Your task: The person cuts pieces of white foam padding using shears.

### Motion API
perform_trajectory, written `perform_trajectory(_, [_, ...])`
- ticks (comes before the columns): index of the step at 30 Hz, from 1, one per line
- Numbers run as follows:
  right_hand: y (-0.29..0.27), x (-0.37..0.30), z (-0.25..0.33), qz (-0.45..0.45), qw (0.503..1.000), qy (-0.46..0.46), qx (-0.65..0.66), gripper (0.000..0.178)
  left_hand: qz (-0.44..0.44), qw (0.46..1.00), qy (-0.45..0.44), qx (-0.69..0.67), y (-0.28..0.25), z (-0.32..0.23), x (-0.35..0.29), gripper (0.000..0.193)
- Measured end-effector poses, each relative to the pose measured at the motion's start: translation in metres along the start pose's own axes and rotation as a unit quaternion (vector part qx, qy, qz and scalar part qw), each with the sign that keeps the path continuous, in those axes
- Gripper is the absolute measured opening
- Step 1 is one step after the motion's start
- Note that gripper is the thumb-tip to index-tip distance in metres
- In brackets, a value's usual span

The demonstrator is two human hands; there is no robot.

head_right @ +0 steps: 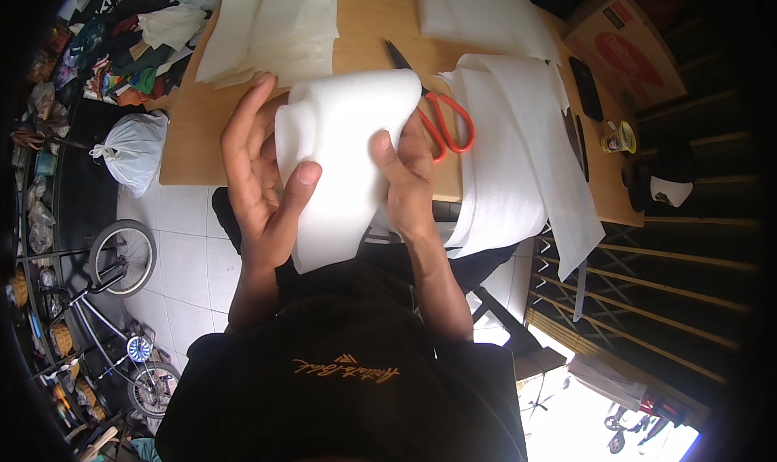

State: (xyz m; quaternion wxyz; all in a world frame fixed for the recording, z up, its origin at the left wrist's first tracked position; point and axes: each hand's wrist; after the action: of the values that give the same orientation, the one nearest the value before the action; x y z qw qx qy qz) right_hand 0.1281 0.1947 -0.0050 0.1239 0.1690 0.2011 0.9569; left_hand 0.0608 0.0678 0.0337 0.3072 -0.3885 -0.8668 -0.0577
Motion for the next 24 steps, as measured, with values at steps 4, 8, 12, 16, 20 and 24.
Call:
perform_trajectory(4, [0.000, -0.005, 0.003, 0.029, 0.998, -0.003, 0.057, 0.051, 0.010, 0.994, 0.028, 0.107, -0.001, -0.004, 0.000, 0.029])
perform_trajectory(8, [-0.007, -0.007, 0.001, 0.067, 0.996, 0.019, 0.059, 0.060, 0.021, 0.987, 0.056, 0.148, -0.004, -0.010, 0.004, 0.018])
perform_trajectory(12, [-0.003, -0.010, -0.005, 0.049, 0.998, -0.002, 0.026, 0.064, -0.018, 0.991, 0.025, 0.130, -0.002, -0.008, 0.005, 0.018])
perform_trajectory(16, [-0.003, -0.012, -0.001, 0.053, 0.999, -0.004, 0.007, 0.060, -0.084, 0.989, 0.050, 0.113, 0.002, -0.005, 0.006, 0.027])
perform_trajectory(20, [-0.002, -0.013, -0.002, 0.054, 0.999, 0.005, -0.005, 0.055, -0.133, 0.979, 0.089, 0.127, 0.006, -0.002, 0.005, 0.034])
perform_trajectory(24, [0.001, -0.010, -0.004, 0.042, 0.999, -0.008, 0.004, 0.065, -0.104, 0.963, 0.137, 0.206, -0.001, -0.001, 0.007, 0.035])
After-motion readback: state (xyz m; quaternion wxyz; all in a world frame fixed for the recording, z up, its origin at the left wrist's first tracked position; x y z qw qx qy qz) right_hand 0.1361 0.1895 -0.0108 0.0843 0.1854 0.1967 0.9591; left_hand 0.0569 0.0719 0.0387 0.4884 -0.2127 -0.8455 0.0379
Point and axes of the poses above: each hand's wrist, its own x-axis towards the middle knuckle, its own y-axis out of the palm, z = x × y, and after that the axes turned 14 degrees about z, right-handed
